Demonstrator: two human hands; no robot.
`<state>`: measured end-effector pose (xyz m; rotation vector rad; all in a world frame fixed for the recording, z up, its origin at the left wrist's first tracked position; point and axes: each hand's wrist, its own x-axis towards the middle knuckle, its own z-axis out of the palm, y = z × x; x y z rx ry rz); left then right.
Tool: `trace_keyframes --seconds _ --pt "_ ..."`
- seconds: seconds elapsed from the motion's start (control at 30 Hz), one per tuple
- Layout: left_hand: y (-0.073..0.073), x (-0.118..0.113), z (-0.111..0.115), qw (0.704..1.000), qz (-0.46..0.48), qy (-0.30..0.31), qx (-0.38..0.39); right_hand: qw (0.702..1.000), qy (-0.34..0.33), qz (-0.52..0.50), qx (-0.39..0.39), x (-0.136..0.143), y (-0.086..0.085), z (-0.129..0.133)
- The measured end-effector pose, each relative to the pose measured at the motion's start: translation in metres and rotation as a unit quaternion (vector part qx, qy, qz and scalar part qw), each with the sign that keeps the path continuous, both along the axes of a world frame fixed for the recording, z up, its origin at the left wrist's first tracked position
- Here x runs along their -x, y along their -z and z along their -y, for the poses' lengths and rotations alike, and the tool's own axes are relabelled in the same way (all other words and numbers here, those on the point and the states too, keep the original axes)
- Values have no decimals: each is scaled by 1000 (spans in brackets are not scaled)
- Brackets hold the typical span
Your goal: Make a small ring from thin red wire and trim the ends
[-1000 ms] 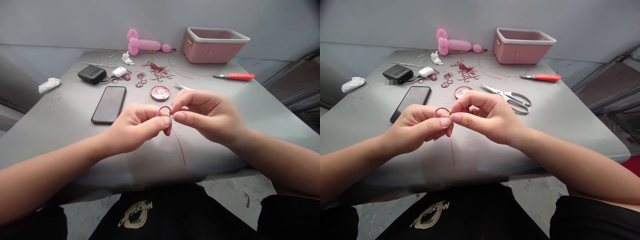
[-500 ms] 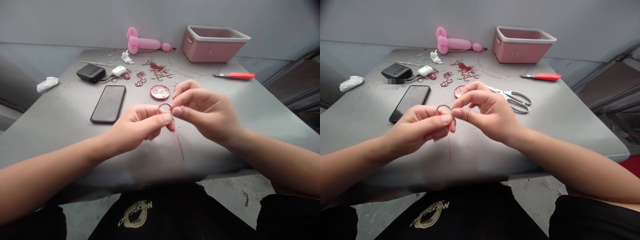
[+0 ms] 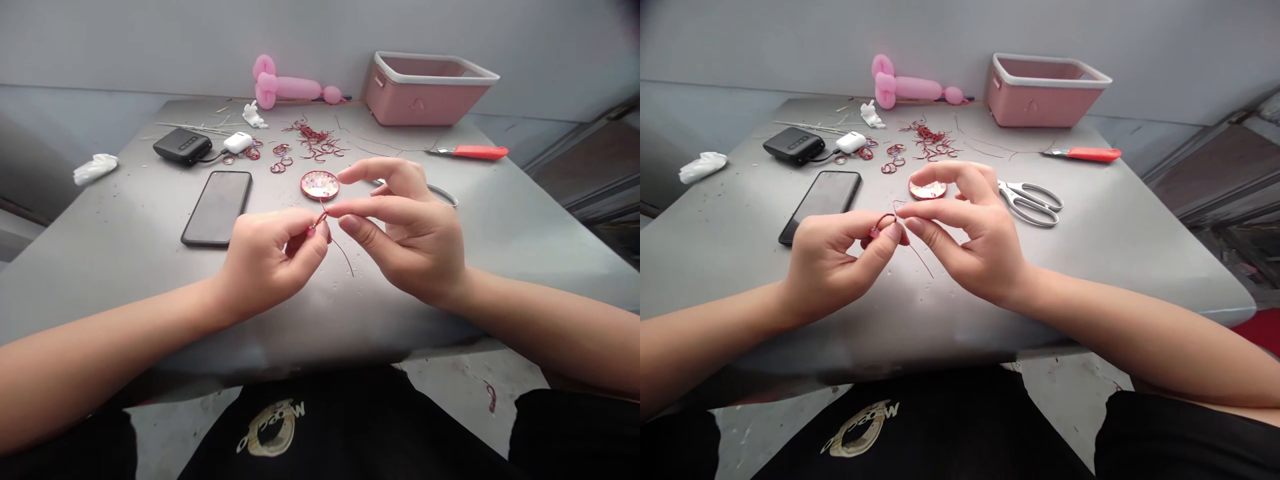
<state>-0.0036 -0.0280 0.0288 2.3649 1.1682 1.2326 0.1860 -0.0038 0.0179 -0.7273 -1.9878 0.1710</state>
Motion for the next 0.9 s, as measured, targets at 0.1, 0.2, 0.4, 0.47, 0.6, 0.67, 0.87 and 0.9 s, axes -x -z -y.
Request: trace_keyframes --seconds 0.1,0.2,0.4,0.47,0.6,0.67,0.87,0.9 --pt "0 0 1 1000 0 13 -6 999 -19 -9 25 1 1 1" --pt "-1 1 2 999 3 45 14 999 -39 -11 30 1 1 1" --pt "-7 3 0 973 39 144 175 998 -46 -33 15 1 -3 5" --pt "-9 3 -2 954 69 164 242 995 -67 -55 39 1 -5 6" --pt "-12 4 -3 911 120 198 341 966 -178 -93 162 -2 -10 -1" --pt "-13 4 -2 892 136 218 372 918 -286 -85 263 -3 -11 -8" --pt "-15 1 2 908 116 211 343 816 -408 -72 403 -5 -12 -15" --pt "-14 1 1 924 115 185 313 844 -363 -93 384 -5 -13 -13"
